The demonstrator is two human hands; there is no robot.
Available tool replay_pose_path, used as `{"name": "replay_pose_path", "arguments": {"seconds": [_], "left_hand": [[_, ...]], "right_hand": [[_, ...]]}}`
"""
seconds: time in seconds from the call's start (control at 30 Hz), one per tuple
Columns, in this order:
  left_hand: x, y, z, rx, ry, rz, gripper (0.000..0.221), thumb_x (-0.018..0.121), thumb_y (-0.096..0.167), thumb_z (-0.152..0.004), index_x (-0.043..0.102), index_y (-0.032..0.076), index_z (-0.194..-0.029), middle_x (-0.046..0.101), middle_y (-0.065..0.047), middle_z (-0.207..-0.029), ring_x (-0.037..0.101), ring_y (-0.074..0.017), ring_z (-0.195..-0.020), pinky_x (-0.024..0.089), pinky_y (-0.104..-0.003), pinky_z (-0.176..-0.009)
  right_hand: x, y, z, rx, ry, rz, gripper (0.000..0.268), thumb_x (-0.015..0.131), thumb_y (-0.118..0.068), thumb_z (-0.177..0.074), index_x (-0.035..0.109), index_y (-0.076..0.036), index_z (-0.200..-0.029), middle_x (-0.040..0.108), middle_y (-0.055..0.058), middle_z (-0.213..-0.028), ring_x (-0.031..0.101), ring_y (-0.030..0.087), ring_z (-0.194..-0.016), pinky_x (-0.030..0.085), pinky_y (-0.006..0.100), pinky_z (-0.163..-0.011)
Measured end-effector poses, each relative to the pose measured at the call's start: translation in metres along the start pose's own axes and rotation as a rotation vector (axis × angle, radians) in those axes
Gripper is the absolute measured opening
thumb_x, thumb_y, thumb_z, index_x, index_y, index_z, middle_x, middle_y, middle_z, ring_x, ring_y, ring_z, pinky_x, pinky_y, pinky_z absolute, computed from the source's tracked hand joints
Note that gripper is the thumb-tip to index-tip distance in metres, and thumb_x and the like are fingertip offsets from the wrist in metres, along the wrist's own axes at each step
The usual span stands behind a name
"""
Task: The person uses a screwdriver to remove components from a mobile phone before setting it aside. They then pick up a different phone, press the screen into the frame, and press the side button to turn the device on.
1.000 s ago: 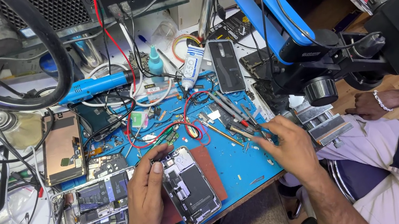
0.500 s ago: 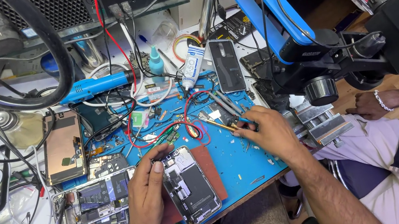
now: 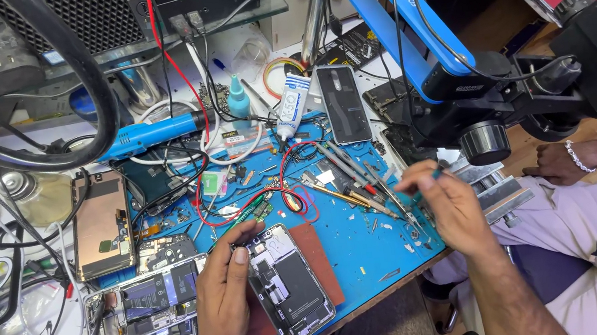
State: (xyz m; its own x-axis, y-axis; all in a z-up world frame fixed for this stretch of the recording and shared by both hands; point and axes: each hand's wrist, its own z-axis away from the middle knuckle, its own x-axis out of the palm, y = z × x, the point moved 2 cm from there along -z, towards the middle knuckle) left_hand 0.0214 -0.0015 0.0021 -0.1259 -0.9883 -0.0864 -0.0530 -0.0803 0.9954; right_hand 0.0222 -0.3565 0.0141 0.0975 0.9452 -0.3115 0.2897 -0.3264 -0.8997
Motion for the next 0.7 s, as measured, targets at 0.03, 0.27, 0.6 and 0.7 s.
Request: {"name": "replay_pose_path", "arguments": {"seconds": [0.03,0.27,0.6,0.7], "left_hand": [[0.0,0.0,0.0,0.01,0.0,-0.005,0.049,0.04,0.032,-0.104,0.06,0.002,-0.136,0.072,-0.016,-0.131,0.067,-0.0255,-0.126,0.049,-0.038,-0.106],[0.0,0.0,0.001,0.054,0.008,0.019,0.047,0.042,0.031,-0.105,0.06,0.001,-0.136,0.072,-0.016,-0.132,0.066,-0.0265,-0.127,0.049,-0.038,-0.107],[-0.001,0.004,0.002,0.086,0.002,0.012,0.052,0.038,0.034,-0.106,0.059,-0.001,-0.137,0.071,-0.018,-0.133,0.066,-0.0284,-0.128,0.048,-0.04,-0.109],[-0.001,0.004,0.002,0.077,-0.006,-0.001,0.054,0.035,0.034,-0.105,0.058,-0.001,-0.138,0.071,-0.019,-0.133,0.066,-0.0294,-0.128,0.048,-0.041,-0.109]], "right_hand": [[-0.003,0.009,0.008,0.111,0.04,-0.061,0.038,0.045,-0.026,-0.114,0.073,-0.001,-0.107,0.065,0.006,-0.095,0.055,0.012,-0.077,0.045,0.025,-0.067],[0.028,0.023,0.038,0.28,-0.009,-0.385,0.019,0.056,-0.012,-0.101,0.058,0.005,-0.11,0.072,0.016,-0.112,0.074,0.021,-0.097,0.063,0.036,-0.086],[0.051,0.005,0.047,0.116,0.118,-0.314,0.022,0.061,0.002,-0.097,0.054,0.002,-0.118,0.072,0.021,-0.113,0.073,0.024,-0.105,0.063,0.037,-0.09],[0.056,0.003,0.044,0.094,0.102,-0.39,0.025,0.06,0.003,-0.096,0.051,0.001,-0.12,0.069,0.021,-0.116,0.073,0.025,-0.11,0.064,0.037,-0.092]]}}
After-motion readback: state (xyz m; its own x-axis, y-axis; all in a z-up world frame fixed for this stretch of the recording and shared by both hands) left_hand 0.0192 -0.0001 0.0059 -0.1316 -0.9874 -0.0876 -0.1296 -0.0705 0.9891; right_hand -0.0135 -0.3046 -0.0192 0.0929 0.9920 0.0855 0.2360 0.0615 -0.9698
